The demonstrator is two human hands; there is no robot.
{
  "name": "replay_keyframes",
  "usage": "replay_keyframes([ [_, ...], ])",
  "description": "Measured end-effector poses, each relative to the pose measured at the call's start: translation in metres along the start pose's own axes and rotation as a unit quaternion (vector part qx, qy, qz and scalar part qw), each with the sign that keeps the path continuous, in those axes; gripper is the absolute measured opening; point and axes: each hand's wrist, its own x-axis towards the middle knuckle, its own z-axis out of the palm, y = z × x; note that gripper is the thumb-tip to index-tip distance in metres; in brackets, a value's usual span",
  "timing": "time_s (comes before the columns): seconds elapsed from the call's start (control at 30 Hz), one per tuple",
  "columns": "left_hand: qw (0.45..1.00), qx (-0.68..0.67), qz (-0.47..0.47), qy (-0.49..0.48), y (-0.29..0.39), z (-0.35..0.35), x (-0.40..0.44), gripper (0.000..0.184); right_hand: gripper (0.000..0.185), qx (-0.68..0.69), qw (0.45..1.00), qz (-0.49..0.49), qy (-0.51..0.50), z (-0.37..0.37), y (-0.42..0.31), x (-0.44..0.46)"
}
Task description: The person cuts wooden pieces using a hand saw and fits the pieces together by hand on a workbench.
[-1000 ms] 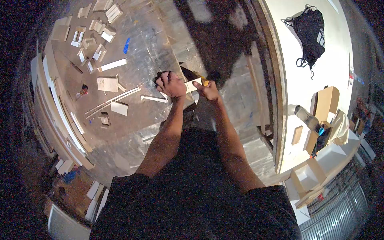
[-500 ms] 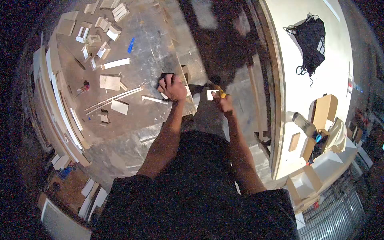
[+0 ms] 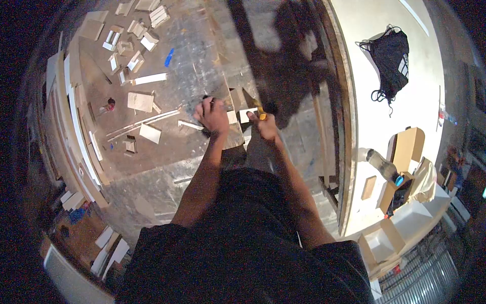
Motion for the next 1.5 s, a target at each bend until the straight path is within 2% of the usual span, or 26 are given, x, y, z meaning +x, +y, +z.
replay_keyframes([
  [0.07,1.000,-0.007,-0.013,0.023,-0.009,-0.018,0.004,0.019,0.040,0.017,1.000,0.004,-0.009,0.005,0.000,0.003],
  [0.13,0.996,0.015,-0.083,0.034,-0.024,-0.037,0.004,0.023,0.039,-0.029,0.998,0.003,-0.057,0.011,-0.004,0.001],
  [0.2,0.995,0.000,-0.079,0.057,-0.046,-0.053,0.001,0.028,0.039,-0.073,0.996,0.028,-0.052,0.020,0.001,-0.001],
  [0.27,0.995,-0.082,-0.060,0.001,-0.065,-0.063,-0.006,0.028,0.036,-0.025,0.996,-0.035,-0.084,0.027,0.035,0.007],
  [0.3,0.992,-0.107,-0.046,-0.050,-0.072,-0.065,-0.010,0.034,0.034,-0.015,0.995,0.015,-0.102,0.033,0.005,-0.012],
  [0.33,0.992,-0.105,-0.049,-0.048,-0.066,-0.073,-0.008,0.034,0.034,-0.017,0.994,0.015,-0.106,0.037,-0.008,-0.020],
  [0.37,0.987,-0.117,-0.006,-0.108,-0.051,-0.086,0.000,0.041,0.032,-0.011,0.995,0.034,-0.098,0.040,-0.016,-0.027],
  [0.5,0.949,-0.109,0.099,-0.279,-0.023,-0.086,0.010,0.069,0.029,-0.003,0.997,0.039,-0.061,0.025,-0.007,-0.027],
  [0.6,0.937,-0.108,0.137,-0.302,-0.027,-0.072,0.006,0.061,0.029,-0.002,1.000,0.013,-0.025,-0.007,0.021,-0.029],
  [0.63,0.941,-0.125,0.144,-0.281,-0.029,-0.071,0.007,0.052,0.029,0.016,1.000,-0.009,-0.006,-0.012,0.021,-0.033],
  [0.67,0.942,-0.124,0.141,-0.277,-0.032,-0.070,0.006,0.052,0.029,0.014,1.000,-0.011,-0.009,-0.018,0.021,-0.038],
  [0.73,0.931,-0.151,0.089,-0.320,-0.039,-0.065,0.004,0.047,0.030,-0.087,0.995,0.038,0.032,-0.019,-0.001,-0.057],
  [0.8,0.933,-0.192,0.090,-0.290,-0.047,-0.069,0.005,0.041,0.030,-0.083,0.996,0.009,0.041,-0.007,-0.004,-0.067],
  [0.87,0.925,-0.322,0.010,-0.202,-0.049,-0.078,0.005,0.040,0.028,-0.120,0.983,-0.102,0.098,0.005,-0.001,-0.070],
  [0.9,0.920,-0.342,-0.016,-0.189,-0.051,-0.091,0.008,0.040,0.023,-0.200,0.969,-0.095,0.112,0.008,-0.005,-0.073],
  [0.93,0.915,-0.360,-0.043,-0.176,-0.059,-0.106,0.010,0.041,0.023,-0.203,0.968,-0.098,0.112,0.013,-0.001,-0.073],
  [0.97,0.911,-0.358,-0.068,-0.196,-0.067,-0.120,0.012,0.043,0.022,-0.186,0.965,-0.145,0.113,0.023,0.004,-0.070],
  [1.0,0.913,-0.355,-0.072,-0.189,-0.084,-0.126,0.011,0.043,0.021,-0.168,0.961,-0.191,0.111,0.036,0.008,-0.068],
  [1.07,0.964,-0.220,0.023,-0.148,-0.125,-0.129,-0.001,0.043,0.021,-0.164,0.966,-0.181,0.083,0.071,-0.028,-0.087],
  [1.13,0.970,-0.202,0.034,-0.131,-0.158,-0.138,-0.005,0.043,0.021,-0.161,0.970,-0.171,0.060,0.105,-0.048,-0.096],
  [1.2,0.968,-0.187,0.049,-0.162,-0.185,-0.141,-0.010,0.046,0.019,-0.165,0.972,-0.159,0.057,0.130,-0.053,-0.099],
  [1.33,0.970,-0.127,0.042,-0.205,-0.195,-0.161,-0.004,0.054,0.018,-0.173,0.970,-0.161,0.048,0.154,-0.023,-0.085],
  [1.4,0.970,-0.163,0.036,-0.175,-0.195,-0.172,0.000,0.064,0.022,-0.300,0.911,-0.269,0.087,0.174,-0.025,-0.089],
  [1.43,0.949,-0.242,0.066,-0.191,-0.199,-0.178,0.002,0.070,0.022,-0.304,0.909,-0.271,0.087,0.184,-0.030,-0.094],
  [1.5,0.885,-0.394,0.042,-0.243,-0.193,-0.175,0.007,0.065,0.020,-0.272,0.906,-0.318,0.060,0.203,-0.039,-0.105],
])
